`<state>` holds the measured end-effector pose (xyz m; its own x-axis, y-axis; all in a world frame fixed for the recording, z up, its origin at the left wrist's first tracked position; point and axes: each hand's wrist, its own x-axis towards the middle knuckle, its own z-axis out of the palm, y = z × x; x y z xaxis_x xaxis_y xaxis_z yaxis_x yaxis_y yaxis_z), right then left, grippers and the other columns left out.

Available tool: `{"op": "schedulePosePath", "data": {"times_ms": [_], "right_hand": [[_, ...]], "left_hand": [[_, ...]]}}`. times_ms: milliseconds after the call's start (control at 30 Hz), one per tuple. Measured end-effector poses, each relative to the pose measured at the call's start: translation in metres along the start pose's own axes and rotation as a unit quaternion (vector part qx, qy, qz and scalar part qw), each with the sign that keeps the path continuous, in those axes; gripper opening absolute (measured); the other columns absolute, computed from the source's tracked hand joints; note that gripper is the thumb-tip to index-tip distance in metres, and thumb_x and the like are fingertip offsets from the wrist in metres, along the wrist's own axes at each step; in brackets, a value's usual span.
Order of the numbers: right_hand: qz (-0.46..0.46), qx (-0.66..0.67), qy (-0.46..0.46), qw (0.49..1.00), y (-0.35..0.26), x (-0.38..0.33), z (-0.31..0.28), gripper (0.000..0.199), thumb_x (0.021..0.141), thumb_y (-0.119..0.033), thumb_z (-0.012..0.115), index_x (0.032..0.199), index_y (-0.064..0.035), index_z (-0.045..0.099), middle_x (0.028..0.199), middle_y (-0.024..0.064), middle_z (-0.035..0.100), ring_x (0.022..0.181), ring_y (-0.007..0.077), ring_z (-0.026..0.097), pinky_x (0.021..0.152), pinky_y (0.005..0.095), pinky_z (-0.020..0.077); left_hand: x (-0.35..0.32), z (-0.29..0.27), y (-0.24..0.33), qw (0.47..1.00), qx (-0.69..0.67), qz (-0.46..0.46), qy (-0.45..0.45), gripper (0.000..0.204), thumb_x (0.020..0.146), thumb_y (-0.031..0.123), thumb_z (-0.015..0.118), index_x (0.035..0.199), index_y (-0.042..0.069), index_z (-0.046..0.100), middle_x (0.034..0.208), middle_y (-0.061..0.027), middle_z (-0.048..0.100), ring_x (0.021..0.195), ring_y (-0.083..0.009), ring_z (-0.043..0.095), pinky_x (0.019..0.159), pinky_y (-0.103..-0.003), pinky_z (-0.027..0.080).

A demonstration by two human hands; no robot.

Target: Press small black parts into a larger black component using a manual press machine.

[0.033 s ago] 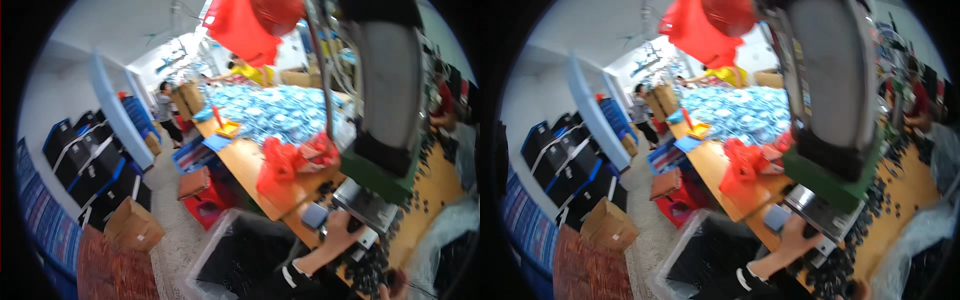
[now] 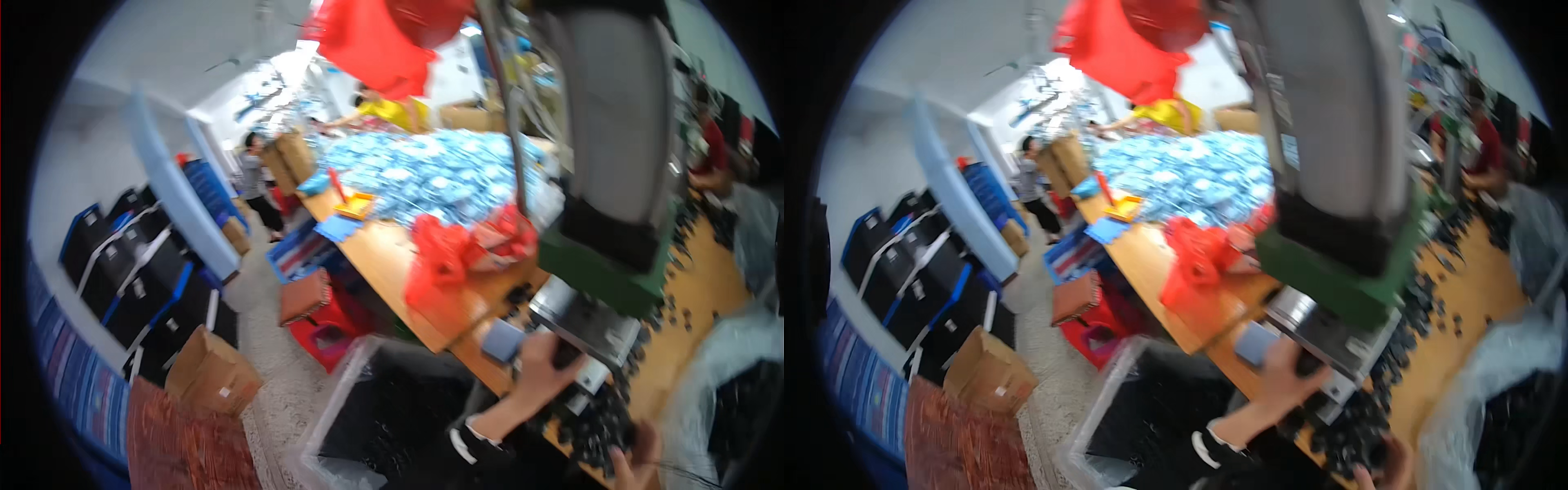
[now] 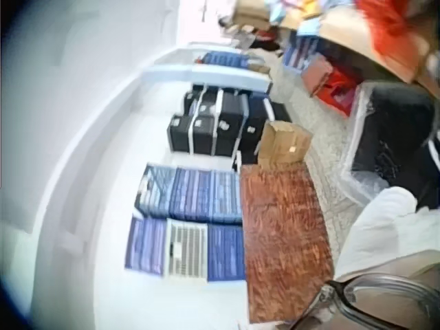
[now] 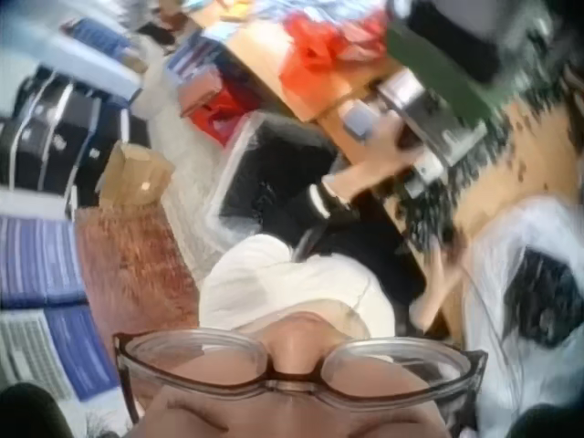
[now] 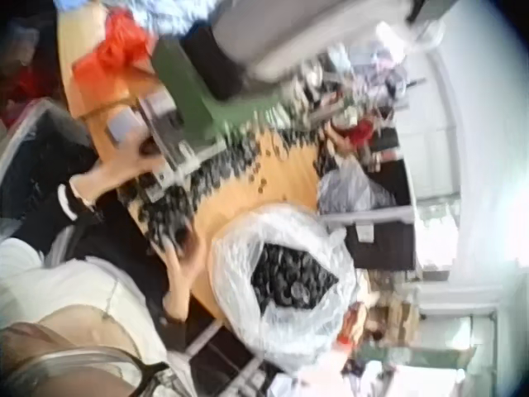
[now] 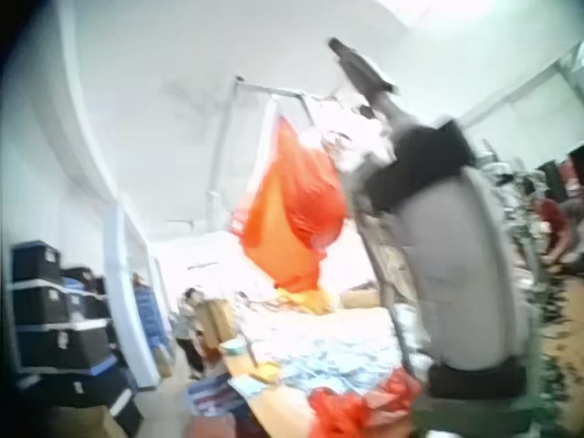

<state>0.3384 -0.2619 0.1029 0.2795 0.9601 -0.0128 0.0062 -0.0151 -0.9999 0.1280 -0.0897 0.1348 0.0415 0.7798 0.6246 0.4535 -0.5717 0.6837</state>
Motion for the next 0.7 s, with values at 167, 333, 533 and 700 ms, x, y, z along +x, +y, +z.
{"op": "schedulePosePath", "data": {"times_ms": [167, 333, 533, 700], "right_hand": [[-0.208, -0.146, -0.014, 0.967, -0.06, 0.061, 0.079, 0.06, 0.071, -0.015, 0.08, 0.12, 0.0015, 0.05, 0.113, 0.0159, 0.06, 0.104, 0.026, 0.06, 0.087, 0.0338, 0.0468], [-0.25, -0.187, 0.018, 0.95, -0.048, 0.09, 0.126, 0.05, 0.072, -0.017, 0.077, 0.112, 0.0006, 0.054, 0.099, 0.0177, 0.061, 0.09, 0.0346, 0.06, 0.076, 0.0387, 0.0487], [-0.257, -0.205, 0.017, 0.944, -0.059, 0.105, 0.14, 0.034, 0.073, -0.016, 0.075, 0.101, -0.0031, 0.061, 0.093, 0.0187, 0.061, 0.084, 0.0371, 0.059, 0.072, 0.0434, 0.0473], [-0.225, -0.213, -0.003, 0.951, -0.053, 0.103, 0.142, 0.035, 0.071, -0.014, 0.074, 0.101, -0.004, 0.061, 0.092, 0.0189, 0.061, 0.087, 0.0385, 0.058, 0.075, 0.0437, 0.0473]], "left_hand": [[-0.049, -0.056, -0.026, 0.986, 0.079, -0.103, 0.108, 0.036, 0.075, 0.008, 0.072, 0.108, 0.001, 0.06, 0.101, -0.0097, 0.063, 0.094, -0.018, 0.059, 0.086, -0.031, 0.046], [-0.133, -0.154, -0.106, 0.925, 0.153, -0.264, 0.226, 0.037, 0.076, 0.014, 0.075, 0.106, -0.001, 0.059, 0.098, -0.0121, 0.066, 0.088, -0.0196, 0.062, 0.084, -0.032, 0.048], [-0.187, -0.195, -0.181, 0.865, 0.376, -0.303, 0.137, 0.075, 0.071, 0.026, 0.08, 0.126, -0.009, 0.044, 0.126, -0.0255, 0.05, 0.119, -0.0353, 0.048, 0.102, -0.04, 0.036], [-0.1, -0.127, -0.153, 0.965, 0.239, -0.094, 0.041, 0.053, 0.079, 0.019, 0.071, 0.122, -0.004, 0.05, 0.125, -0.0216, 0.051, 0.119, -0.0355, 0.047, 0.103, -0.04, 0.034]]}}
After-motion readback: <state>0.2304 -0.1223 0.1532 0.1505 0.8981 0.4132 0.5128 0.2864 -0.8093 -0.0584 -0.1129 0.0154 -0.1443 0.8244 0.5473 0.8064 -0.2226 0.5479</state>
